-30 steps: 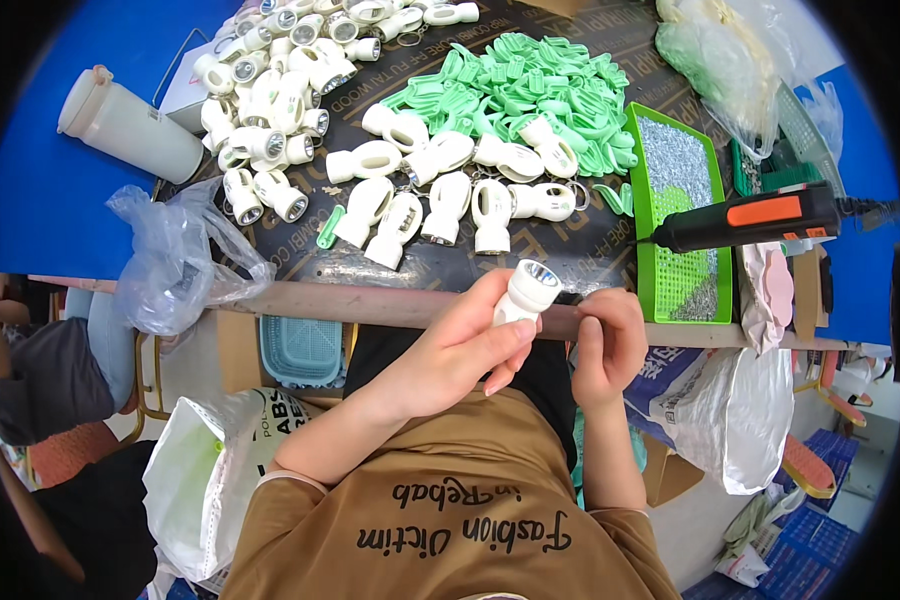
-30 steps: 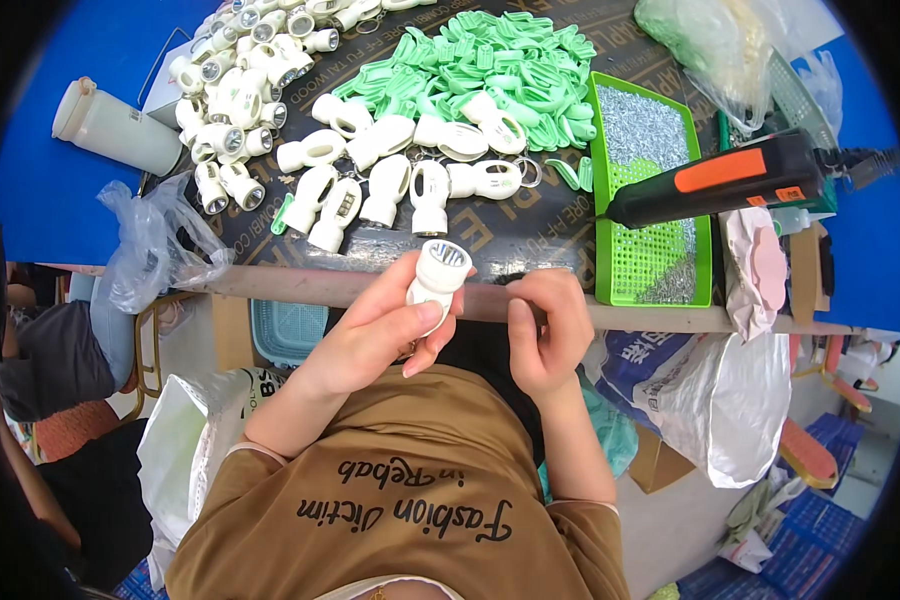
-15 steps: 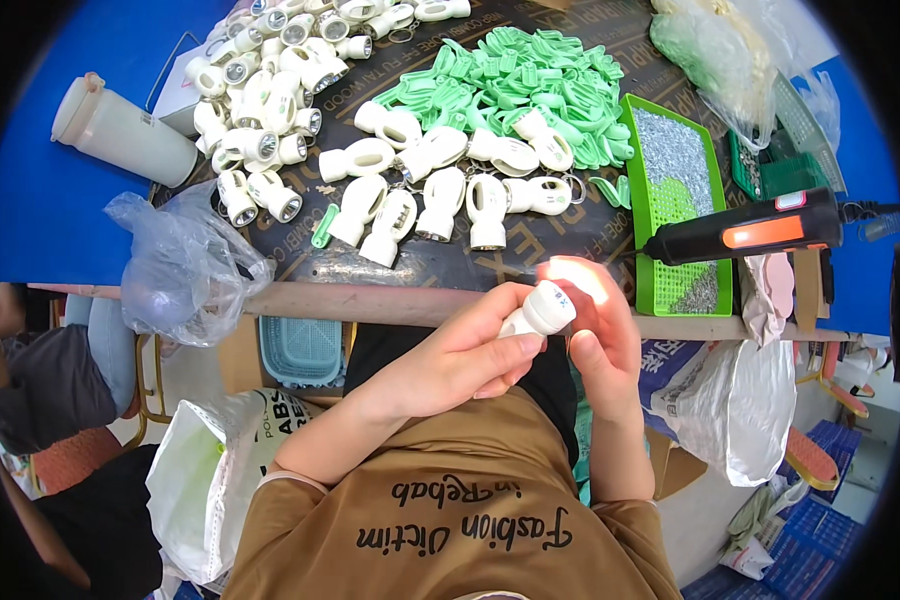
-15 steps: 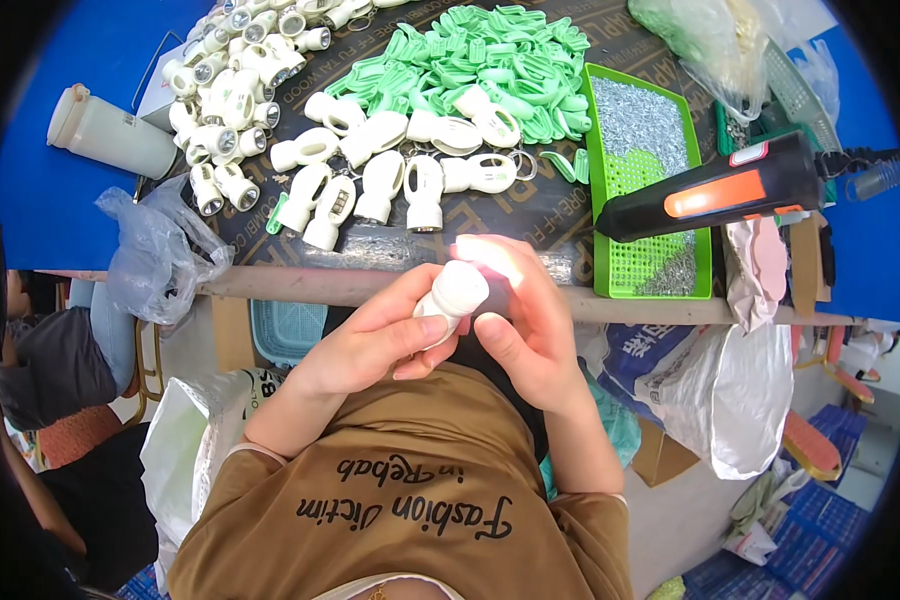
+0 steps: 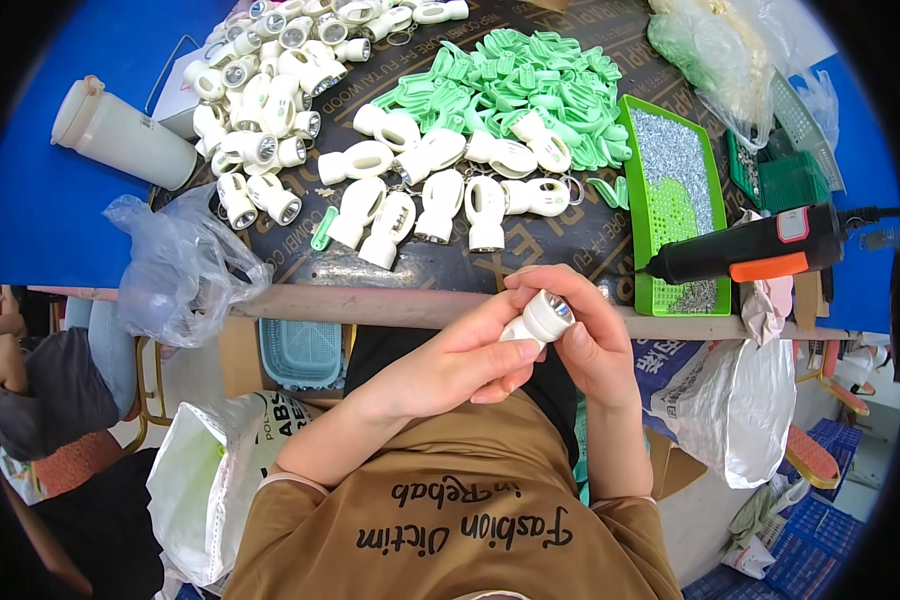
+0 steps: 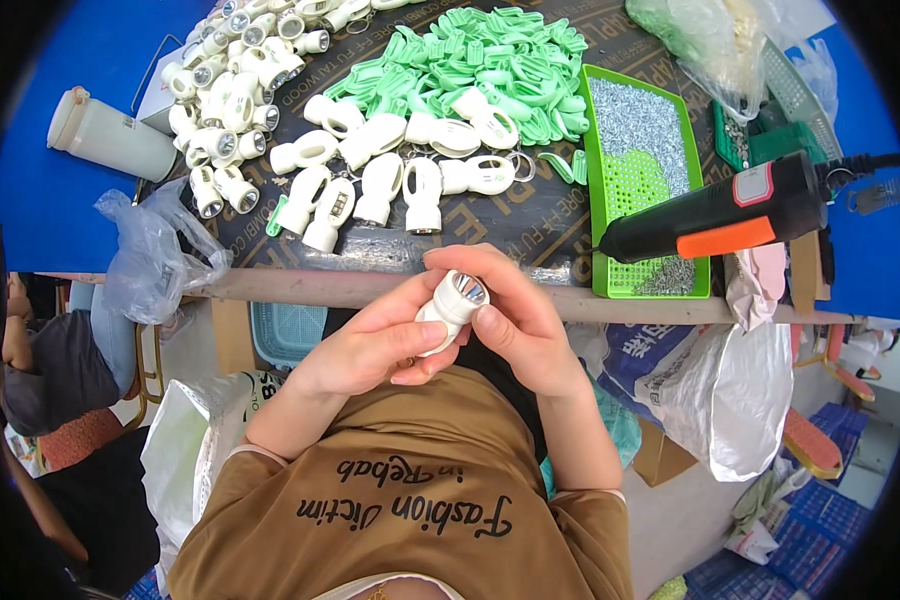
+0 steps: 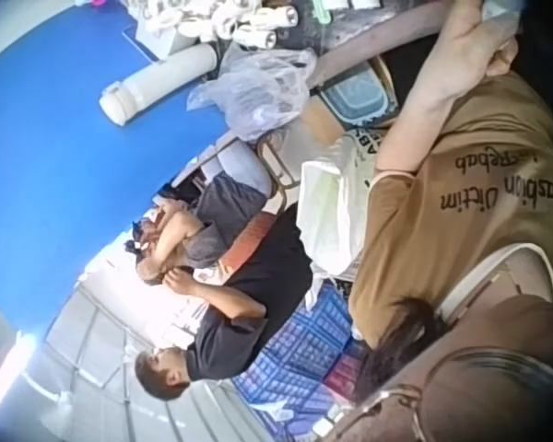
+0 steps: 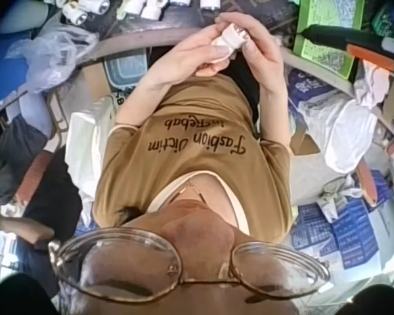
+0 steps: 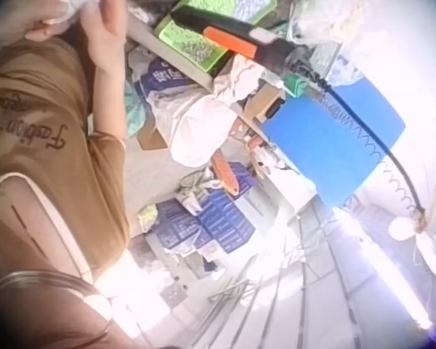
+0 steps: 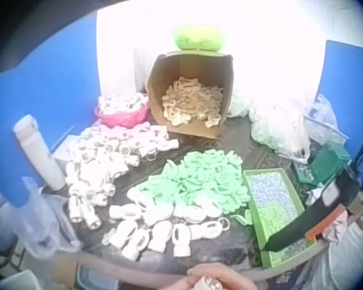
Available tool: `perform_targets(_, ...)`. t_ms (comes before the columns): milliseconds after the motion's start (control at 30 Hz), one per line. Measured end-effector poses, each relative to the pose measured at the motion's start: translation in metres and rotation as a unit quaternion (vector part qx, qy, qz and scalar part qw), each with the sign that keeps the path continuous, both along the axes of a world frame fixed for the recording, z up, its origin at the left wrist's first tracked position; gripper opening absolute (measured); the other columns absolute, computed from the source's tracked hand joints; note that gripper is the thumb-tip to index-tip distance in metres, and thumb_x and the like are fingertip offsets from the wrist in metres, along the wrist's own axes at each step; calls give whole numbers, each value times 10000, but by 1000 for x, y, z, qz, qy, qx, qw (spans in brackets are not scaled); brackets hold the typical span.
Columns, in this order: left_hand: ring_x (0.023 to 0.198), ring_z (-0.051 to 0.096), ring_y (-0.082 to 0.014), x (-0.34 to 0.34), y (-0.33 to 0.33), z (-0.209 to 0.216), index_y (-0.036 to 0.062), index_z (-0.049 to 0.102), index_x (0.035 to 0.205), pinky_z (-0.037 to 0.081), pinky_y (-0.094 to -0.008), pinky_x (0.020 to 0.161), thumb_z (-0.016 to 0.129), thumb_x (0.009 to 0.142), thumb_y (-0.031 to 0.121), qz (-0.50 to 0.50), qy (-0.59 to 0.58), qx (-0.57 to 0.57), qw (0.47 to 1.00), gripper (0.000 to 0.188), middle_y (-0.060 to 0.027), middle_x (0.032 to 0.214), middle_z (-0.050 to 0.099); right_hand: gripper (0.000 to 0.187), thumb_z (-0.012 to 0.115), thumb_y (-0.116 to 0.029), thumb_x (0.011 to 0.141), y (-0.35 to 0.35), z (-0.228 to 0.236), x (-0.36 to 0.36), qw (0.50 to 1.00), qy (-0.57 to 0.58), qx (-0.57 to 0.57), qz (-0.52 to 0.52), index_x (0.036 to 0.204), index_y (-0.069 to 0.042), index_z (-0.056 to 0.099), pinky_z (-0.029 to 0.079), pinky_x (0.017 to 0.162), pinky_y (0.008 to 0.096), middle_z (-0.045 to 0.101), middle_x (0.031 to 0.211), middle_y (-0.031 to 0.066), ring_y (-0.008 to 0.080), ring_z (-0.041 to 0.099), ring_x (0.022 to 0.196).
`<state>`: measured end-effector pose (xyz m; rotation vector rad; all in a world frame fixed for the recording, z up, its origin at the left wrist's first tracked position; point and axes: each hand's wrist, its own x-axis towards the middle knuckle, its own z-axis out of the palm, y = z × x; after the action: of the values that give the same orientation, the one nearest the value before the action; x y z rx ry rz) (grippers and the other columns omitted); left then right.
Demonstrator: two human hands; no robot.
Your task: Assembling small white plastic toy or light components using an electric screwdriver at a workstation.
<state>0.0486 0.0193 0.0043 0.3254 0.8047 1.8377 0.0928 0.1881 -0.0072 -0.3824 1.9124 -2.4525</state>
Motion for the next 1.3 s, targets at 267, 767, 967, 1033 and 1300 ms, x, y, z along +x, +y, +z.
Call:
perform_targets(267,635,389,-33,0,1,-1,59,332,1247,311,-156,463,437,926,172,-24,-18,8,1000,356,-17,938,448,468,486,-365,890,4,8,0,999,-19,22,30,1165,13,473,367,812,268,474,1075,83,159,456,941)
perform_targets(767,641,417,-62,-1,2,-4,57,326,1265,305,-164,449,478,905,180,-34,-36,13,999,410,-45,887,477,434,481,-364,893,4,0,0,999,11,21,26,1118,7,482,339,928,339,473,1135,127,219,447,1083)
perform_targets(967,663,412,-65,3,3,-4,64,321,1266,315,-161,470,487,914,226,-16,-1,23,1000,422,-45,941,465,433,471,-366,898,4,-1,2,999,-13,-11,27,1129,0,472,337,916,321,468,1153,122,207,449,1064)
perform_targets(1033,665,410,-64,3,2,-9,63,317,1269,315,-160,473,488,915,232,-25,8,20,999,427,-40,940,461,426,470,-362,900,2,-2,4,999,-32,-31,26,1128,-2,467,334,917,319,468,1152,118,205,448,1064)
perform_targets(1300,592,347,-33,6,7,-3,71,270,1285,298,-167,491,421,937,152,-17,35,-28,999,388,13,783,395,431,489,-443,869,-15,-3,4,998,-26,2,-61,981,-28,454,177,1059,448,478,888,52,202,463,951)
